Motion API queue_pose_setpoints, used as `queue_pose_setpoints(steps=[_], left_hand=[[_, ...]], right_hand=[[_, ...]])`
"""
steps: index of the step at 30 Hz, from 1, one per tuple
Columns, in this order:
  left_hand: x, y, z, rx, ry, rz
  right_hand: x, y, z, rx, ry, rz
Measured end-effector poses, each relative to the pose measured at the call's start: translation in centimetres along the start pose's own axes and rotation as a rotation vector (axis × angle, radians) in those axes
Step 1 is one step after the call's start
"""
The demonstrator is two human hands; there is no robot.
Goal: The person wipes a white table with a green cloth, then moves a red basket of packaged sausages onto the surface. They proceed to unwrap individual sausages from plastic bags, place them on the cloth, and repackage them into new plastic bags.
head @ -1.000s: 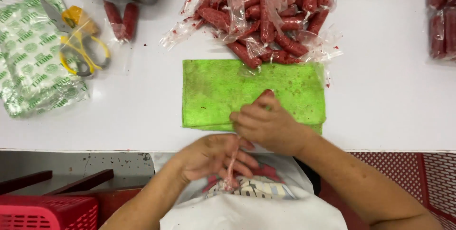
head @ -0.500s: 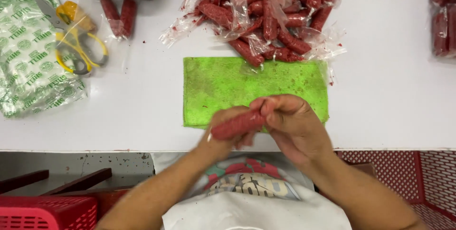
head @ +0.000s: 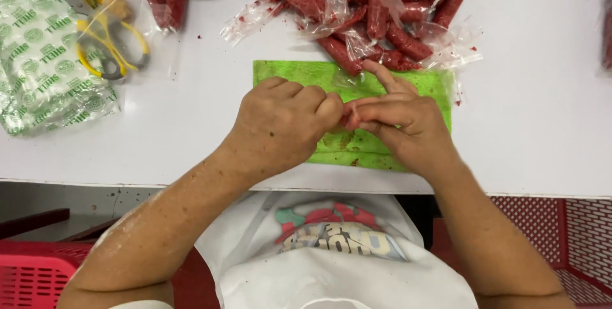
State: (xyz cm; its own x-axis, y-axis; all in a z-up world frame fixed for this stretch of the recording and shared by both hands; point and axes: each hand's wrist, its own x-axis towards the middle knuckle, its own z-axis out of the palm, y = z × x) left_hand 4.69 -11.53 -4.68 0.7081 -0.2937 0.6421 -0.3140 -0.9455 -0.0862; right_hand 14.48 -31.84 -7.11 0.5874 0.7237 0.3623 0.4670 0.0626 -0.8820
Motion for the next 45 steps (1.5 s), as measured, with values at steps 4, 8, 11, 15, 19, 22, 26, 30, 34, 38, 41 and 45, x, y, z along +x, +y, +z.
queue_pose_setpoints(steps=[4, 8, 11, 15, 19, 22, 26, 30, 34, 38, 41, 45], left_hand=[[0.6, -0.6, 0.1, -0.304, -0.197, -0.041], [1.3, -0.5, -0.1, -0.763, -0.529, -0.109], [0.6, -1.0, 0.9, -0.649, -0.441, -0.065], [-4.4, 1.9, 4.6, -0.437, -0.138, -0.151], [-7.8, 5.4, 4.3, -0.223, 0.082, -0.291], [-8.1, 5.0, 4.4, -0.736, 0.122, -0.702], [-5.1, 3.7, 5.6, -1.091, 0.248, -0.757], [-3.0, 3.0, 4.6, -1.012, 0.308, -0.652], [-1.9, 2.2, 4.6, -1.513, 0.020, -0.778], [3.8, -0.2, 7.7, -1.503, -0.038, -1.151], [12.1, 1.3, 15.0, -1.619, 0.069, -1.012], [23.4, 1.1, 24.7, -0.992, -0.082, -0.316]], right_hand=[[1.2, 0.0, -0.7, -0.072, -0.211, 0.043], [2.0, 0.5, -1.1, -0.052, -0.353, -0.061], [2.6, 0.0, -1.1, 0.015, -0.379, -0.071], [1.3, 2.3, 0.7, 0.209, -0.342, 0.046], [-0.3, 4.0, 4.8, 0.437, 0.153, 0.025], [-0.8, 3.6, 6.3, 0.397, 0.323, 0.104], [-1.9, 5.6, 7.3, 0.418, 0.352, 0.092], [-1.9, 5.2, 6.9, 0.182, 0.389, 0.120], [-2.4, 5.4, 4.9, -0.310, 0.220, -0.106], [-1.8, 0.4, 3.5, 0.033, 0.205, 0.106], [-1.2, 1.5, -1.9, 0.097, 0.393, 0.214], [-1.7, 8.0, -14.2, -0.307, 0.464, 0.312]])
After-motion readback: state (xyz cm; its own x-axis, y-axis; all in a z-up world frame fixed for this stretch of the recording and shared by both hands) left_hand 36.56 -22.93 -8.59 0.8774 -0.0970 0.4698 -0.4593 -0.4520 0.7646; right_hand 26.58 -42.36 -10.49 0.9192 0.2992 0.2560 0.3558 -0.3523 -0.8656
